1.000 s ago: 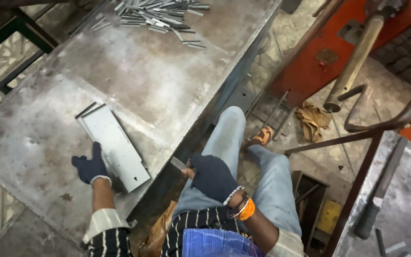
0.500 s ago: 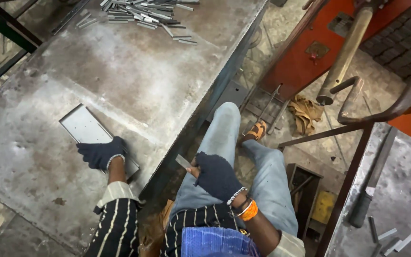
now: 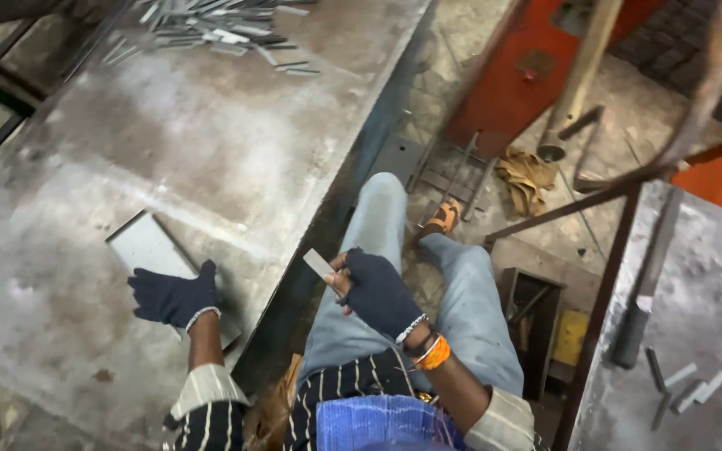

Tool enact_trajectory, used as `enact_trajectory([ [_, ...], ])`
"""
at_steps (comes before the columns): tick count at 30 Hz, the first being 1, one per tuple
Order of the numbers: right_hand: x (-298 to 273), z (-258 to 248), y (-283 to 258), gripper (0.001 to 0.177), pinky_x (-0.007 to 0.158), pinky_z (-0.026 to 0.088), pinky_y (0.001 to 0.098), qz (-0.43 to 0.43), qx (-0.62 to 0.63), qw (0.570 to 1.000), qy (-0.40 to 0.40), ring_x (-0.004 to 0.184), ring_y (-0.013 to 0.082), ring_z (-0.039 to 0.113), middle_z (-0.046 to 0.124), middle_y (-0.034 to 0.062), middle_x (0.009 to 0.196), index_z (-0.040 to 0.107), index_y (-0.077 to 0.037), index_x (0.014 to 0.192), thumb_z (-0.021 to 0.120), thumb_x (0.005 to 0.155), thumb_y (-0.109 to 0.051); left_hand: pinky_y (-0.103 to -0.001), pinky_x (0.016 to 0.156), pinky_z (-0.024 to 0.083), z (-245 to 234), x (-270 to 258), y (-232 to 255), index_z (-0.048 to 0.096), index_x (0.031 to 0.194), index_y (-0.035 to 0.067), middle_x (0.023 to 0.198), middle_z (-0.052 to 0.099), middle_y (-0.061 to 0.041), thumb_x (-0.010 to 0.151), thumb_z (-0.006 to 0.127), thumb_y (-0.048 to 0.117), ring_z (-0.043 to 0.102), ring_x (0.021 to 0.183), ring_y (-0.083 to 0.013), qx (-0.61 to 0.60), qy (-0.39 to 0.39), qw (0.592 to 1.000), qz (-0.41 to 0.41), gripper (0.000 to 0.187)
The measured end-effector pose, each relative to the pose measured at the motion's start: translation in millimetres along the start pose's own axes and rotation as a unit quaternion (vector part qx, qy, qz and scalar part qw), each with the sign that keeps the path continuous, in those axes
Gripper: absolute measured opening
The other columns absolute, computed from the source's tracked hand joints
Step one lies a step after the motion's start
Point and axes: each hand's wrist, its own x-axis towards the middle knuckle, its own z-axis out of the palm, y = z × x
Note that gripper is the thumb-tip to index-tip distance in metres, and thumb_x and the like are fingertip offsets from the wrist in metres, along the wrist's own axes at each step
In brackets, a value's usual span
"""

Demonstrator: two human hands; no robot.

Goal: The person sits at a workbench holding a painted metal box panel, grinding its edges against a bench grinder with sparks flying, and files the edges with a hand file. They pick up small metal strips from the table and set the panel down on the bench.

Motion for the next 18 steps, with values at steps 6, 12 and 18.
enact_trajectory([
  [6, -3.4, -46.1, 37.6, 0.024, 0.054, 0.055, 0.0264, 0.029, 0.177, 0.978, 0.107, 0.066, 0.0139, 0.073, 0.073, 0.0081, 0.081, 0.063, 0.001, 0.113, 0.064, 0.097, -0.017, -0.033, 0.094, 0.052, -85.5, -17.8, 152.4, 0.066, 0.127, -0.002, 0.117, 0.072, -0.012, 0.096, 0.071, 0.025, 0.066, 0.106, -0.0203, -0.613, -0.316, 0.722, 0.051, 0.042],
  [12, -49.7, -97.8, 76.4, 0.021, 0.056, 0.057, 0.0268, 0.010, 0.117, 0.964, 0.238, 0.071, 0.0119, 0.073, 0.073, 0.0085, 0.090, 0.065, 0.000, 0.112, 0.063, 0.095, -0.012, -0.028, 0.072, 0.051, -197.6, -142.7, 281.4, 0.073, 0.119, 0.002, 0.105, 0.071, -0.005, 0.104, 0.060, 0.027, 0.064, 0.089, -0.0125, -0.625, -0.660, 0.398, 0.127, 0.032],
  [18, -116.5, -150.3, 150.8, 0.013, 0.055, 0.056, 0.0318, 0.049, 0.126, 0.910, 0.393, 0.070, 0.0174, 0.070, 0.072, 0.0113, 0.084, 0.068, 0.002, 0.097, 0.069, 0.097, -0.012, -0.032, 0.080, 0.058, -207.7, -206.1, 321.3, 0.073, 0.114, -0.005, 0.101, 0.078, -0.011, 0.109, 0.050, 0.036, 0.073, 0.091, -0.0203, -0.636, -0.673, 0.359, 0.118, 0.048],
])
